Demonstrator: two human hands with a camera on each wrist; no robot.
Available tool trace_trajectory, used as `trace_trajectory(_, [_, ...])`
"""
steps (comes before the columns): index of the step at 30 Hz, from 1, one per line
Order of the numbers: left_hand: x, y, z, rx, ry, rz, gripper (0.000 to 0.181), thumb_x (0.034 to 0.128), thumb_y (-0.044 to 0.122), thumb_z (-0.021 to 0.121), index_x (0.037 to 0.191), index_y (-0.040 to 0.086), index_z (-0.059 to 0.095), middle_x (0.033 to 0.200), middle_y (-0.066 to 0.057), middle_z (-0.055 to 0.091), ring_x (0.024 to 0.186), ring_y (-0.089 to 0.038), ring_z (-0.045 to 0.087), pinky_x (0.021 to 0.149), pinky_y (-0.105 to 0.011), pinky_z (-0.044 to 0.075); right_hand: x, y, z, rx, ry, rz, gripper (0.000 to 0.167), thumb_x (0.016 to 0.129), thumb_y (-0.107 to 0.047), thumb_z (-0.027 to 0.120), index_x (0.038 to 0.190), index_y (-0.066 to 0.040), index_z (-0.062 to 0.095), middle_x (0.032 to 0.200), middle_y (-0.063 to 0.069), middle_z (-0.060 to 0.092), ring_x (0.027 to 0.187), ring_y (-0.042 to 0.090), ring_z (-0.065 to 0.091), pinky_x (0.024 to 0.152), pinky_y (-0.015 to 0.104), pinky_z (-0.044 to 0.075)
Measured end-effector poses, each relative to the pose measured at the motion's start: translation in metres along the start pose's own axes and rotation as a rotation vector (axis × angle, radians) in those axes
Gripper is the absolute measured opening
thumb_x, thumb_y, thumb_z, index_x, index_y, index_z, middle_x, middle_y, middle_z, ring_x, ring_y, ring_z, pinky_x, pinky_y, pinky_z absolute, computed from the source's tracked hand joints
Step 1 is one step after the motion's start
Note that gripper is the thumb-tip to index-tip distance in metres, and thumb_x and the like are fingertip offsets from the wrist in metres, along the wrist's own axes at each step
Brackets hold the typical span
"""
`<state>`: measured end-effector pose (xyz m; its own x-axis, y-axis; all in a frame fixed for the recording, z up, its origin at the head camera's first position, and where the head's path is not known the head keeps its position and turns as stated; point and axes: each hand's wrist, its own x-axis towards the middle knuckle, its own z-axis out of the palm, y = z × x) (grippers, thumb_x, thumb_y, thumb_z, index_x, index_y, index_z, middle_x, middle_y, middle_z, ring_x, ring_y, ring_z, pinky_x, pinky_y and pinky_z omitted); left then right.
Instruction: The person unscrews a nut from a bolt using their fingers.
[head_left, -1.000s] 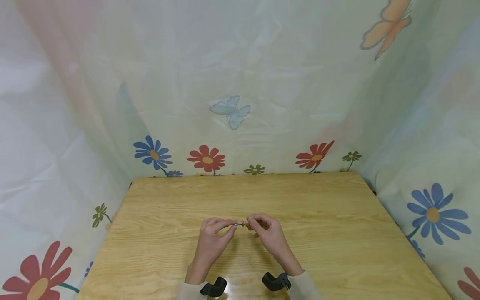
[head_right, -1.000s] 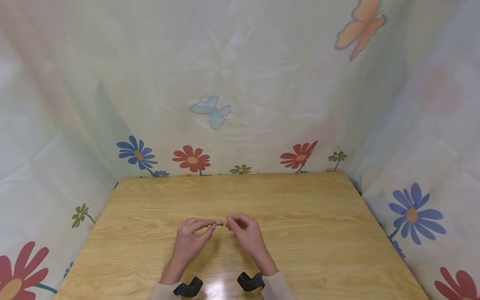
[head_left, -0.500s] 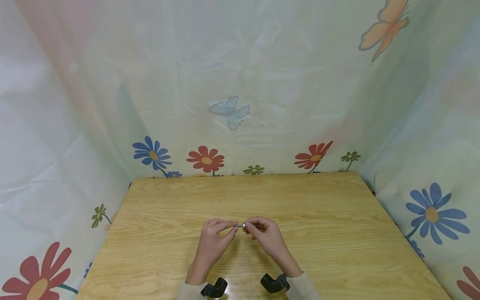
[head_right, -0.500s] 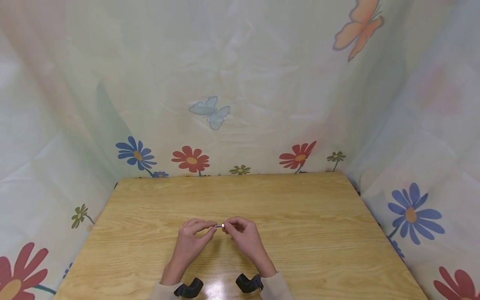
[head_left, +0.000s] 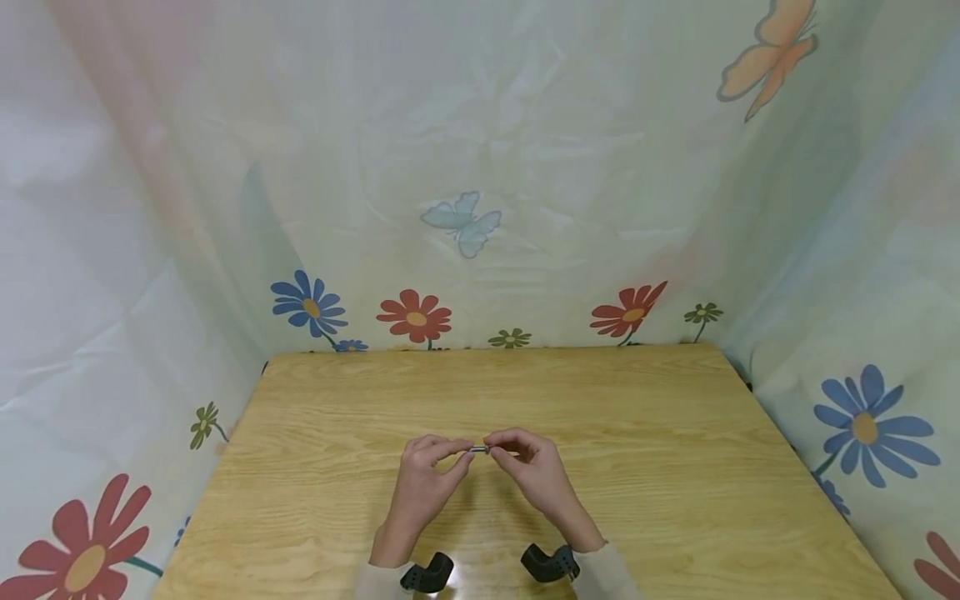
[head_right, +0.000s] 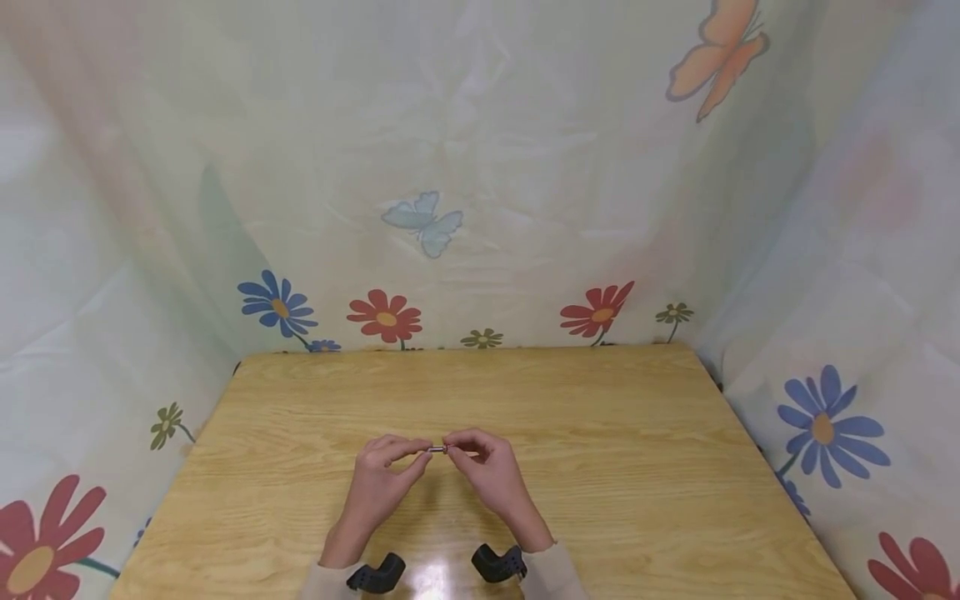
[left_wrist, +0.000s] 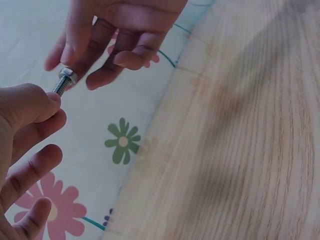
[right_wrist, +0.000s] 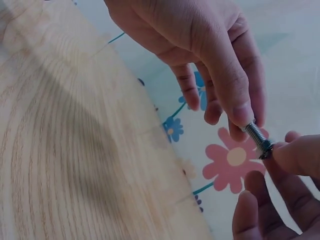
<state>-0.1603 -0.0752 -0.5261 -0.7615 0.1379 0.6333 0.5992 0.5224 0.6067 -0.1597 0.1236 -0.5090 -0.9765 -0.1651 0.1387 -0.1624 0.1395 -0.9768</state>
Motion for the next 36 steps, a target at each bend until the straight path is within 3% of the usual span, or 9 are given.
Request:
trace_trajectory(5, [0.0014,0.0022,0.0009,-0.016,0.013,-0.01,0.018,0.0803,0.008,0.088,0.097,0.015,0.083,0.088,0.005,0.079,0.087,-0.009,0.07,0.089,-0.05,0.051,-0.0006,-0.001,-0.002,0.024,0.028,-0.046,0.019,0.1,-0.015,0.068,0.116,-0.005,0.074,0.119,0.018,0.072,0.104,0.011,0.068,0.086,0.028,0.058])
trace_trajectory(10, [0.0038,0.0018,0.0023,-0.029,0.031,-0.007,0.02,0.0798,0.008,0.088,0.097,0.016,0.083,0.089,0.005,0.078,0.087,-0.009,0.07,0.089,-0.05,0.051,0.0015,-0.0019,-0.003,0.007,0.07,0.072,0.022,0.101,-0.027,0.068,0.11,-0.008,0.076,0.107,0.012,0.075,0.094,0.015,0.069,0.079,0.036,0.059])
trace_trajectory(16, [0.004,-0.0002,0.005,-0.018,0.034,-0.017,0.019,0.0804,0.009,0.088,0.097,0.017,0.083,0.088,0.006,0.077,0.087,-0.009,0.069,0.087,-0.047,0.051,0.0022,0.0011,-0.0021,-0.014,0.031,0.171,0.027,0.1,-0.029,0.07,0.104,-0.004,0.078,0.097,0.012,0.077,0.09,0.019,0.07,0.076,0.034,0.059])
trace_trajectory(23, [0.0051,0.0006,0.0062,-0.023,0.014,-0.023,0.019,0.08,0.009,0.088,0.097,0.015,0.084,0.087,0.001,0.078,0.086,-0.009,0.068,0.087,-0.048,0.051,0.002,-0.0003,-0.005,-0.009,0.009,0.162,0.025,0.099,-0.025,0.07,0.11,-0.004,0.076,0.102,0.014,0.077,0.092,0.022,0.071,0.077,0.033,0.059])
trace_trajectory(31, [0.0065,-0.0004,0.0066,-0.001,0.002,-0.014,0.019,0.0781,0.007,0.089,0.096,0.013,0.084,0.085,0.003,0.077,0.081,-0.011,0.068,0.089,-0.052,0.052,0.0052,0.0013,-0.0055,-0.014,0.007,0.146,0.029,0.098,-0.024,0.072,0.115,0.0,0.074,0.107,0.014,0.076,0.089,0.012,0.07,0.078,0.033,0.06])
trace_trajectory(36, [0.007,-0.0017,0.0066,0.001,-0.012,-0.025,0.018,0.0792,0.008,0.089,0.097,0.012,0.084,0.086,0.003,0.078,0.083,-0.01,0.068,0.09,-0.053,0.051,0.0062,0.0024,-0.005,-0.025,0.002,0.116,0.025,0.096,-0.02,0.074,0.115,-0.003,0.075,0.114,0.013,0.073,0.099,0.017,0.069,0.082,0.028,0.058])
